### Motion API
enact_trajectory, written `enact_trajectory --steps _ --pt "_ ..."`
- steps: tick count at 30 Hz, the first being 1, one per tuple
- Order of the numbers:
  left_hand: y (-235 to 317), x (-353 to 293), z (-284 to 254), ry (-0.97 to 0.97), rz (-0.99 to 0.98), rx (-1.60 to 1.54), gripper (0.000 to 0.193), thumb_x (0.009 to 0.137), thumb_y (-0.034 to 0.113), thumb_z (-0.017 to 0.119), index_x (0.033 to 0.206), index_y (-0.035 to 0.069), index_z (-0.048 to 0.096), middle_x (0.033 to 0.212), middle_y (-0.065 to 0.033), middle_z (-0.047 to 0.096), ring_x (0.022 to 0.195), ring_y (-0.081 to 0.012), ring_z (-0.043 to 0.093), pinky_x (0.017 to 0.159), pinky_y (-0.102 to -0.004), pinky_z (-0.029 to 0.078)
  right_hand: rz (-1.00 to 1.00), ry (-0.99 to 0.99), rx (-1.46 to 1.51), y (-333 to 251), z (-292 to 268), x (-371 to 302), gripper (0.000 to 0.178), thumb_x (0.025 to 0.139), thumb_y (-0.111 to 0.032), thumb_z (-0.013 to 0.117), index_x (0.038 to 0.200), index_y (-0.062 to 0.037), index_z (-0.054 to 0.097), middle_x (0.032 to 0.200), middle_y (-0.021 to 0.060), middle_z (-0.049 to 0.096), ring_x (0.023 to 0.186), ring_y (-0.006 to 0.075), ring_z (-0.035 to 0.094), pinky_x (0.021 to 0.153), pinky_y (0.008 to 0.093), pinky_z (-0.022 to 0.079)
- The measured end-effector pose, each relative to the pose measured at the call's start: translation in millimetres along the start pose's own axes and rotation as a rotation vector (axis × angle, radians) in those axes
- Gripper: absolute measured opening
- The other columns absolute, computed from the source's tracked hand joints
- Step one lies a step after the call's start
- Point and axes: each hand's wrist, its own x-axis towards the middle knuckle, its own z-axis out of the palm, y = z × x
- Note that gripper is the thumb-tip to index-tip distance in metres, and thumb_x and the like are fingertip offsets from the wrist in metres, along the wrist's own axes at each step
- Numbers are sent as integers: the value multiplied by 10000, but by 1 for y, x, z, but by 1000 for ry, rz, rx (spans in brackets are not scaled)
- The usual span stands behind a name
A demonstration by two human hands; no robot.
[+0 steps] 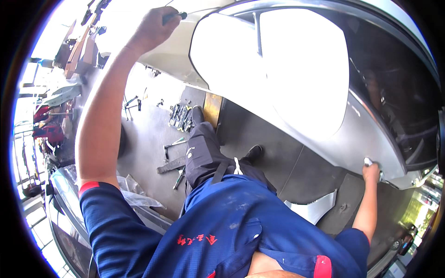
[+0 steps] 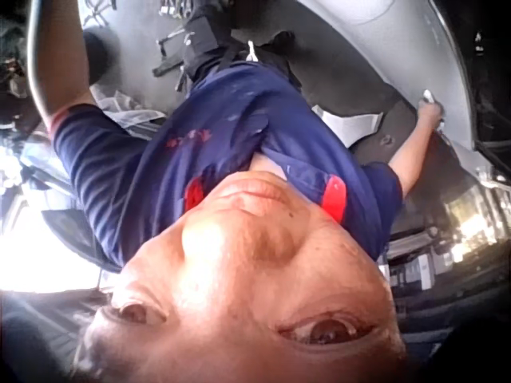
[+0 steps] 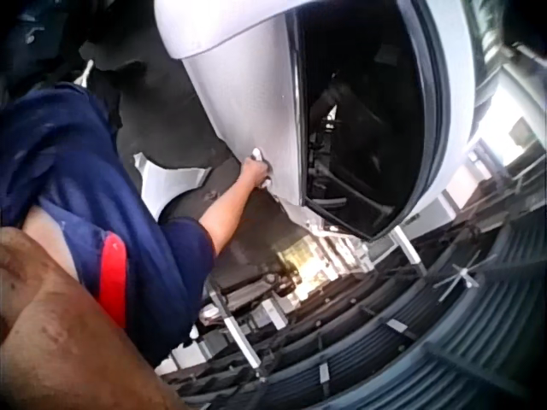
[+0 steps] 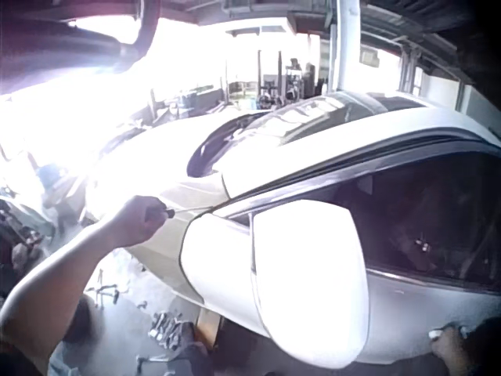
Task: The person works on the windshield trim of a white car, using their hands to press and secure the black rubber molding into place along the edge of the glass.
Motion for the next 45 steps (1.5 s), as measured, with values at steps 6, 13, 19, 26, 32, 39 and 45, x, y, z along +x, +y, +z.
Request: enact_trajectory --steps 6,13,19,26,32,39,45 --pt "0 -5 12 66 -81 -75 335 1024 264 661 1212 -3 734 1052 -188 780 937 -285 742 889 -393 571 101 -91 -24 19 -1 -73 458 868 -345 754 1117 39 733 1173 332 727 1131 508 693 998 559 551" --pt "28 -4 -4 88 -38 133 281 981 255 711 1224 121 753 1073 -135 770 967 -359 745 876 -447 590 149 -91 -48 29 6 -106 447 843 -316 778 1109 41 735 1160 317 740 1129 499 702 1005 543 554" --pt "25 17 -4 76 49 260 281 993 265 710 1250 157 745 1111 -103 778 997 -331 760 880 -458 601 162 -82 -25 36 15 -90 446 828 -293 795 1113 45 740 1161 317 740 1129 503 699 1013 544 550" --pt "39 63 -26 -30 250 370 156 897 171 676 990 122 792 1039 -78 777 960 -294 745 827 -434 601 191 -48 -27 37 19 -73 440 843 -310 794 1118 26 720 1157 313 738 1123 507 695 999 561 548" --pt "39 81 -36 -24 334 410 116 842 170 699 930 169 774 973 -42 738 949 -302 723 811 -472 586 164 -20 -28 29 16 -68 388 847 -300 779 1077 12 750 1139 313 744 1115 500 703 1000 555 551" --pt "29 93 -40 -81 442 393 143 832 158 716 971 164 749 969 -55 713 936 -317 714 810 -478 573 140 10 -23 30 23 -55 356 852 -269 747 1069 14 754 1148 316 738 1122 504 694 1011 555 541" --pt "32 96 -40 -103 447 383 129 841 156 714 969 156 727 965 -60 717 919 -322 717 797 -489 569 118 -13 -12 26 21 -36 374 866 -286 751 1090 13 738 1160 318 733 1131 504 688 1009 558 539"
